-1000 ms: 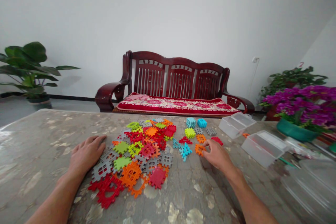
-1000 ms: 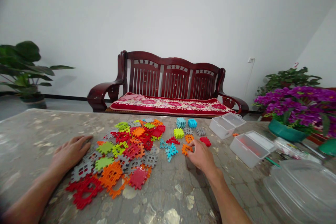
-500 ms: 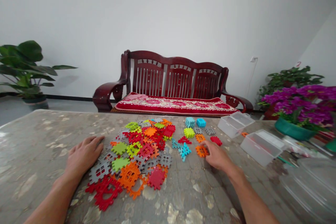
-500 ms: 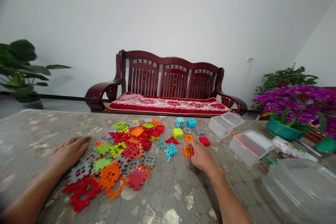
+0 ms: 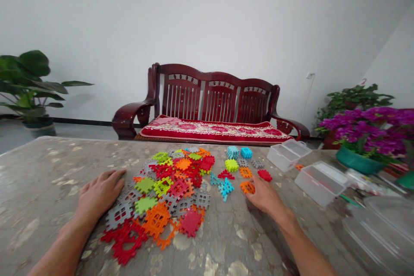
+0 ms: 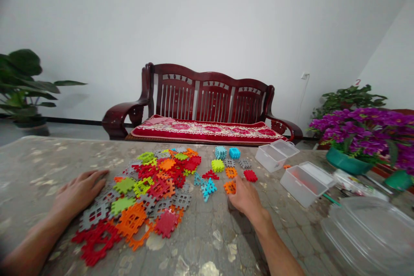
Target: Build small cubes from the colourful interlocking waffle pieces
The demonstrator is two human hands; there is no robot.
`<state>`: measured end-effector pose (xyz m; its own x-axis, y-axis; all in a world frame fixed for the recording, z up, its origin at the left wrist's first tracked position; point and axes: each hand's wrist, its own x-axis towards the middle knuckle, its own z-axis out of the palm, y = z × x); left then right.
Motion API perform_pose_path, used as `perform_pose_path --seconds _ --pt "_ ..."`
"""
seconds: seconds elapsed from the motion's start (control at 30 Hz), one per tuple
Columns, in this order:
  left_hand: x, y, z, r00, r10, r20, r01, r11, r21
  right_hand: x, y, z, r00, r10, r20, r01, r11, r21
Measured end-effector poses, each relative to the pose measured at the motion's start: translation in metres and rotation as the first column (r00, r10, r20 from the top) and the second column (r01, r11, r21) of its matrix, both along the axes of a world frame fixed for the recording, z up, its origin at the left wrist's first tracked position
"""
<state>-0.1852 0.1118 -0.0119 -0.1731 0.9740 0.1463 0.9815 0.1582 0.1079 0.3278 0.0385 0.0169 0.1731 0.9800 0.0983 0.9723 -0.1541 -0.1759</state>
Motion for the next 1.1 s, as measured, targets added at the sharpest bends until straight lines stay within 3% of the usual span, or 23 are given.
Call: perform_pose_path --seconds 0.13,0.23,0.47,0.9,1.1 --pt "0.001 0.0 0.001 1.0 0.0 0.012 0.0 1.0 0.009 0.015 0.013 0.002 0.978 -0.028 -0.208 0.051 0.993 0.103" --pt "0.001 0.0 0.0 0.999 -0.001 0.032 0.0 0.999 0.038 0.019 0.029 0.006 0.965 -0.068 -0.253 0.12 0.973 0.196" --pt "-0.002 0.003 -0.005 1.0 0.0 0.012 -0.001 1.0 0.029 0.008 0.053 0.01 0.982 -0.128 -0.135 0.151 0.974 0.17" --pt "0.001 0.0 0.001 1.0 0.006 -0.017 -0.006 1.0 -0.027 0.004 0.054 0.0 0.993 -0.12 -0.004 0.12 0.986 0.12" --pt "-0.003 0.002 -0.004 1.0 -0.016 -0.002 0.016 1.0 0.02 0.0 0.053 0.002 0.989 -0.133 0.058 0.129 0.989 0.066"
